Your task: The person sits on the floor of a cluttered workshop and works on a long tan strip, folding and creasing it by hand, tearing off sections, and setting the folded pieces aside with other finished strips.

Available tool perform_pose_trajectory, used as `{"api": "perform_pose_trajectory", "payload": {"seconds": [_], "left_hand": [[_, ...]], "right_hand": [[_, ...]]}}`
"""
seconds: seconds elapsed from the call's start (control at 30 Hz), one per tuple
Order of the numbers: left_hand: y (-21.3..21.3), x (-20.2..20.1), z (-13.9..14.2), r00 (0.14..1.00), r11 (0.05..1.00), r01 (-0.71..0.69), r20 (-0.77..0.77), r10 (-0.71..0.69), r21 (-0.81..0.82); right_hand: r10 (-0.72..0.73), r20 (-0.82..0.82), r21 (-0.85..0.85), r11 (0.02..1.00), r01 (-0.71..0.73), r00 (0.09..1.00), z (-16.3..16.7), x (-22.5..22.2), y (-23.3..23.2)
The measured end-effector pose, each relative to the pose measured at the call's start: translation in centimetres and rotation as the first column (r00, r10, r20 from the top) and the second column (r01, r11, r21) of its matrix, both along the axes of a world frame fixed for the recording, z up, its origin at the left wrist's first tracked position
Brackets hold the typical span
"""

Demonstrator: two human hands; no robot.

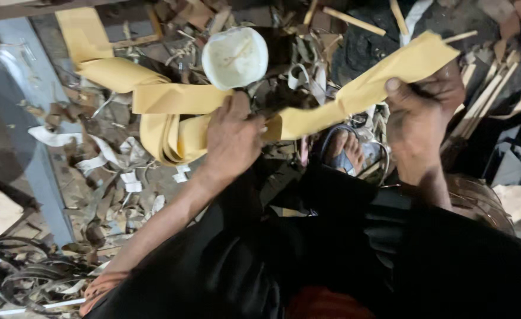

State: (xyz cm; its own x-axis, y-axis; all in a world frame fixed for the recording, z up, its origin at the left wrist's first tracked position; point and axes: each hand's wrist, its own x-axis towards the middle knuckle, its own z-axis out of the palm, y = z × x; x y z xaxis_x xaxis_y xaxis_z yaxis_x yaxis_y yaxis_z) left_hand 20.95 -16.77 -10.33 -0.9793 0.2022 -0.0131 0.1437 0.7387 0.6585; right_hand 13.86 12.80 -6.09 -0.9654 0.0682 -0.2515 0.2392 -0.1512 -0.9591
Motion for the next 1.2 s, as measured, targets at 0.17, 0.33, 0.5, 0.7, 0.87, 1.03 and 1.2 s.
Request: {"api": "perform_pose_trajectory", "payload": {"seconds": [0.17,0.33,0.5,0.7,0.87,1.03,1.2], "left_hand": [[-0.1,0.4,-0.7,0.999,0.998,0.028,-0.035,-0.026,0.061],[-0.4,0.7,-2.5,0.969,0.937,0.020,0.224,-0.104,0.349],[1.7,1.5,-3.9,0.970,0.892,0.002,0.217,-0.112,0.452],[1.1,2.7,-3.7,0.966,0.918,-0.178,0.241,0.094,0.354],[-0.4,2.3,-3.1,0.820,0.980,0.197,0.552,-0.152,-0.023],[3.0,-0.6,0.5,0.932,0.896,0.231,0.179,-0.316,0.379],[8.0,-4.8,0.5,0.801,0.871,0.427,0.346,-0.489,0.243]], "right_hand": [[-0.009,0.091,-0.265,0.964,0.033,0.996,-0.1,-1.5,4.2],[-0.055,0.072,-0.050,0.997,0.059,0.996,-1.4,-1.4,9.4],[0.047,-0.208,0.315,0.949,0.022,0.977,-5.3,-2.2,12.5],[-0.182,-0.232,0.284,0.927,0.246,0.956,-6.8,-2.4,16.3],[0.286,-0.277,0.642,0.765,-0.044,0.917,-4.0,-2.2,16.5],[0.226,-0.082,0.539,0.829,-0.147,0.971,0.8,-2.6,9.7],[0.187,0.054,0.623,0.761,-0.179,0.981,5.1,-2.6,6.5]]}}
